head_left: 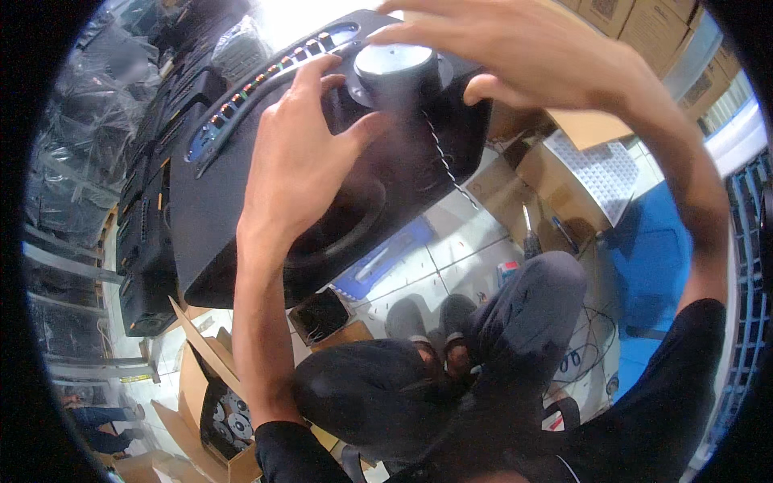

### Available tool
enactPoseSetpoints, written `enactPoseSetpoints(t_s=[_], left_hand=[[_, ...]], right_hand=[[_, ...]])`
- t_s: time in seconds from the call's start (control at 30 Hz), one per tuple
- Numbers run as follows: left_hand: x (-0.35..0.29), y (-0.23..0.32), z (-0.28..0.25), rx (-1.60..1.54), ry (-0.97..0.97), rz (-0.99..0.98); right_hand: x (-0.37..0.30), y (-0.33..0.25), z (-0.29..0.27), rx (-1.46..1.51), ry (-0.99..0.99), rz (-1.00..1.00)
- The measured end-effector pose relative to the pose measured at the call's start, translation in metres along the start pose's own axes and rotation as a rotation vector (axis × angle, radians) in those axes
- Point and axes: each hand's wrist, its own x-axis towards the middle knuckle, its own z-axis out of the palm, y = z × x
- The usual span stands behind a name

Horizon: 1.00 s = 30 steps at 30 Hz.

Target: The person writes on a label sheet, applies a label to a speaker, and installs a circular component into the speaker using a power drill. The person also moves several speakers around the workspace.

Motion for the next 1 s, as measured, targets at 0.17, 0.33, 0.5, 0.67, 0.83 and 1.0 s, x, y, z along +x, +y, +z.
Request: enactPoseSetpoints(t_s=[0.17, 0.33, 0.5, 0.67, 0.83, 1.0], left_hand=[[-0.012, 0.006, -0.004, 0.129, 0.165, 0.13], [-0.037, 0.022, 0.006, 0.16, 0.362, 0.466], [-0.05, 0.017, 0.061, 0.034, -0.059, 0.734], [-0.047, 0.009, 0.119, 0.155, -0.343, 0.921], [-0.037, -0.011, 0.152, 0.122, -0.293, 0.896], [-0.035, -0.019, 0.175, 0.105, -0.102, 0.975]], right_hand=[[-0.068, -0.081, 0.059, 0.606, 0.226, 0.635], [-0.087, -0.125, 0.141, 1.28, 0.028, 0.895], [-0.099, -0.152, 0.135, 1.338, 0.094, 1.225], [-0.104, -0.159, 0.124, 1.339, 0.137, 1.173], [-0.126, -0.154, 0.151, 1.453, 0.281, 1.157], [-0.134, -0.145, 0.16, 1.165, 0.202, 1.121]])
